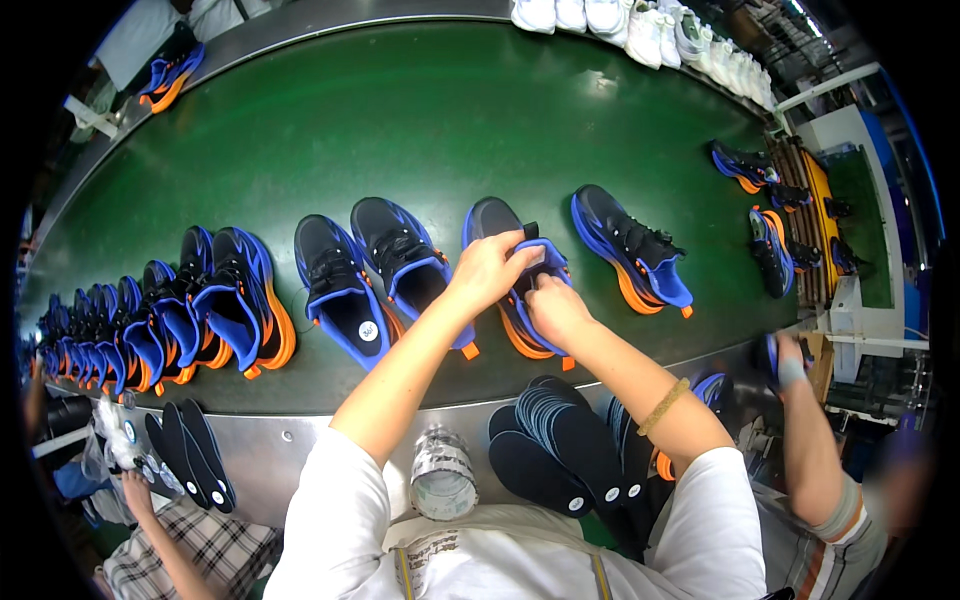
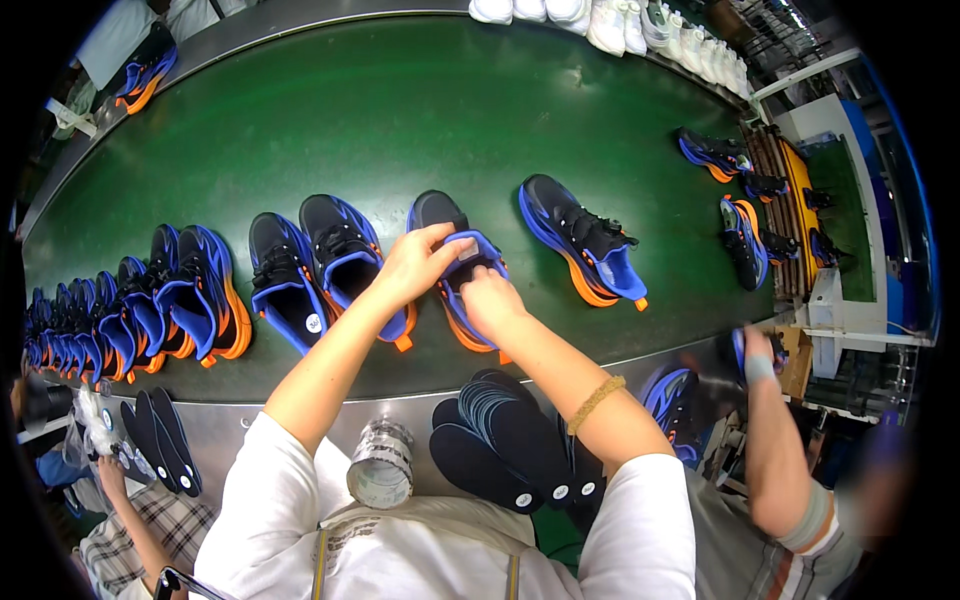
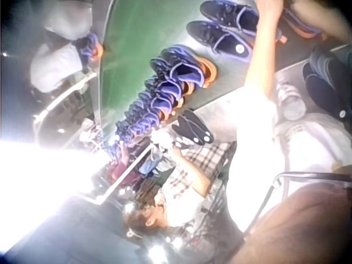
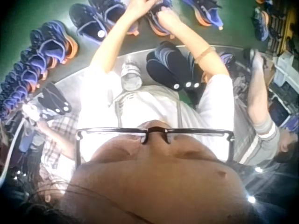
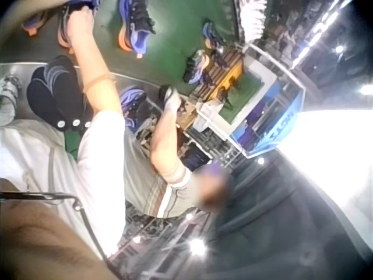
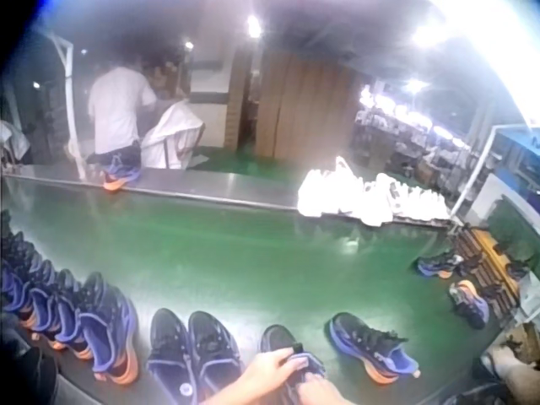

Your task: The person gathers a stack of shoe insoles from a shelf, carries them to an assembly line, and inserts the insoles into shoes moving along the conveyor belt.

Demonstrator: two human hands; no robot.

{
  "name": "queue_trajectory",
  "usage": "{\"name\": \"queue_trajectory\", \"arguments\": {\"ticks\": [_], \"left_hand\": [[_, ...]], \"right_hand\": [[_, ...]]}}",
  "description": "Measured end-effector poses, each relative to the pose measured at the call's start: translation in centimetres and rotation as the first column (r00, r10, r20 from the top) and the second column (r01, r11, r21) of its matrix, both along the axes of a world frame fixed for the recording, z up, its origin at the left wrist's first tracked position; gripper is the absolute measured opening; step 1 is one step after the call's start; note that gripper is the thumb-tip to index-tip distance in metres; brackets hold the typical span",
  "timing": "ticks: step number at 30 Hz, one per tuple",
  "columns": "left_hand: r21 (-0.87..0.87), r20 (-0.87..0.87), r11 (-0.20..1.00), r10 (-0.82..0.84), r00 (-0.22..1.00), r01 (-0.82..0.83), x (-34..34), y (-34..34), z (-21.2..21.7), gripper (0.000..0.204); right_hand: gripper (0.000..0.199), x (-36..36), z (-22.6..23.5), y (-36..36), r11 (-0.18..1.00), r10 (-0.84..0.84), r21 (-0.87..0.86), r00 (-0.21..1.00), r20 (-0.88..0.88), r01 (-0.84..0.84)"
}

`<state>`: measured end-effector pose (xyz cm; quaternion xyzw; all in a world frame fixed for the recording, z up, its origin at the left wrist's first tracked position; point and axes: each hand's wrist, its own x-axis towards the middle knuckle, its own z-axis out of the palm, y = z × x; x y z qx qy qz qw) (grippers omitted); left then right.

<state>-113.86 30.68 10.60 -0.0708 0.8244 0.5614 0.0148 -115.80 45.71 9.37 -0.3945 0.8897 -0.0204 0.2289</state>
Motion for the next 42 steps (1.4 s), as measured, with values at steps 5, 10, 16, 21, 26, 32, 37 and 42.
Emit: {"name": "queue_trajectory", "arguments": {"ticks": [5, 10, 16, 21, 26, 32, 37, 42], "left_hand": [[0.021, -0.042, 1.0, -0.016, 0.999, 0.016, 0.1, -0.4, -1.3, 0.029], [0.024, -0.029, 0.999, -0.026, 0.999, 0.027, -0.1, -0.6, -1.1, 0.03], [0.041, 0.022, 0.999, 0.001, 1.0, -0.002, -0.3, -0.3, -1.7, 0.031], [-0.057, -0.19, 0.988, 0.132, 0.973, -0.145, -0.3, 0.4, -2.8, 0.041], [-0.133, -0.188, 0.991, -0.025, 0.982, -0.001, -0.6, 1.4, -2.1, 0.04], [-0.177, -0.207, 0.974, -0.179, 0.962, 0.143, 0.5, 0.9, -1.3, 0.036], [-0.165, -0.322, 0.969, -0.23, 0.918, 0.185, 3.3, 1.2, 0.3, 0.028], [-0.571, -0.395, 0.821, -0.256, 0.882, -0.018, 2.0, 0.9, 2.9, 0.028]], "right_hand": [[0.024, -0.1, -0.8, -0.8, 0.984, 0.069, 0.165, 0.997, 0.028, -0.073], [0.034, -0.8, -1.9, -1.0, 0.881, 0.223, 0.404, 0.969, 0.107, -0.247], [0.028, -2.0, -1.8, -1.4, 0.719, 0.574, 0.44, 0.817, 0.059, -0.538], [0.031, -1.6, 1.6, 0.7, 0.802, 0.539, 0.231, 0.834, 0.119, -0.551], [0.043, 0.6, 1.7, 2.5, 0.963, 0.224, 0.074, 0.925, 0.308, -0.258], [0.016, 6.0, 1.3, 7.7, 0.811, -0.067, -0.585, 0.986, -0.153, -0.036], [0.014, 8.7, 0.0, 9.7, 0.758, -0.147, -0.65, 0.984, -0.099, 0.048], [0.025, 7.5, 1.9, 9.3, 0.772, -0.17, -0.632, 0.98, -0.102, 0.068]]}}
